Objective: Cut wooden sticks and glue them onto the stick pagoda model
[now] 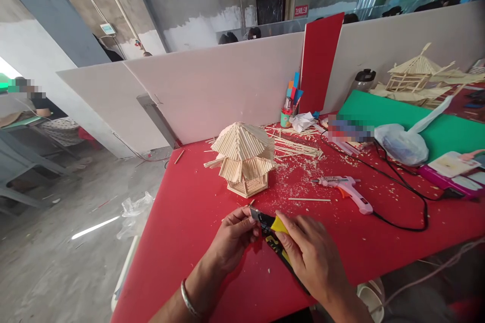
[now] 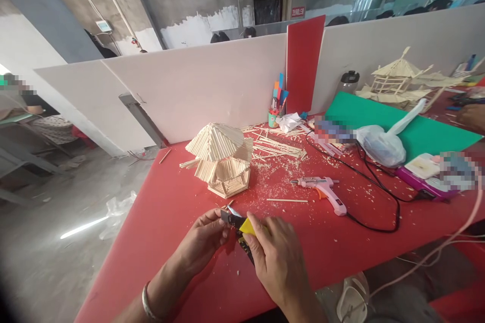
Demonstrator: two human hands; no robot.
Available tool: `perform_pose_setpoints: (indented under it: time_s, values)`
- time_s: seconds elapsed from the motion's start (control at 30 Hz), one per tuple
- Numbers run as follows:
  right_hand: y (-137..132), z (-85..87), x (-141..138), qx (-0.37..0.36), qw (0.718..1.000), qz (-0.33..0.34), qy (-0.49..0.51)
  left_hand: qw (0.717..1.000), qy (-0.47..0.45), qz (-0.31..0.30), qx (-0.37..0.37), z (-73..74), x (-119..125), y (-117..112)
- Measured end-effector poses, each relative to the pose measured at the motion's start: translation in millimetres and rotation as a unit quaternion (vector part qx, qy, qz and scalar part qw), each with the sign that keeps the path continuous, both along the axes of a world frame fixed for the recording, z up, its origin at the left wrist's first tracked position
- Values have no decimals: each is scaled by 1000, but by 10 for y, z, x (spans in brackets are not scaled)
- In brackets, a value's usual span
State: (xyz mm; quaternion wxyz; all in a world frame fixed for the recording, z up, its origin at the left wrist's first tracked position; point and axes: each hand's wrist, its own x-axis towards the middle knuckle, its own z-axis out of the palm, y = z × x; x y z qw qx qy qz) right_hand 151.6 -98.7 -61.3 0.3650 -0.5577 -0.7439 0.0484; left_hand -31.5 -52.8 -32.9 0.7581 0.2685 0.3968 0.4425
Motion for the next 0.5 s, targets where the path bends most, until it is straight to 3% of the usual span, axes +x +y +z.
perform_pose_setpoints:
  time_s: [0.13,0.23,0.5]
  values:
    - [-25,73,-69,-44,988,-7,146,1000,16,-21,11,-24,30,-19]
    - [-3,174,-149,-104,964,26,243,998,39,-37,20,-46,62,-51]
    - [104,230,-232,-151,954,16,260,992,50,-112,44,-53,106,-96]
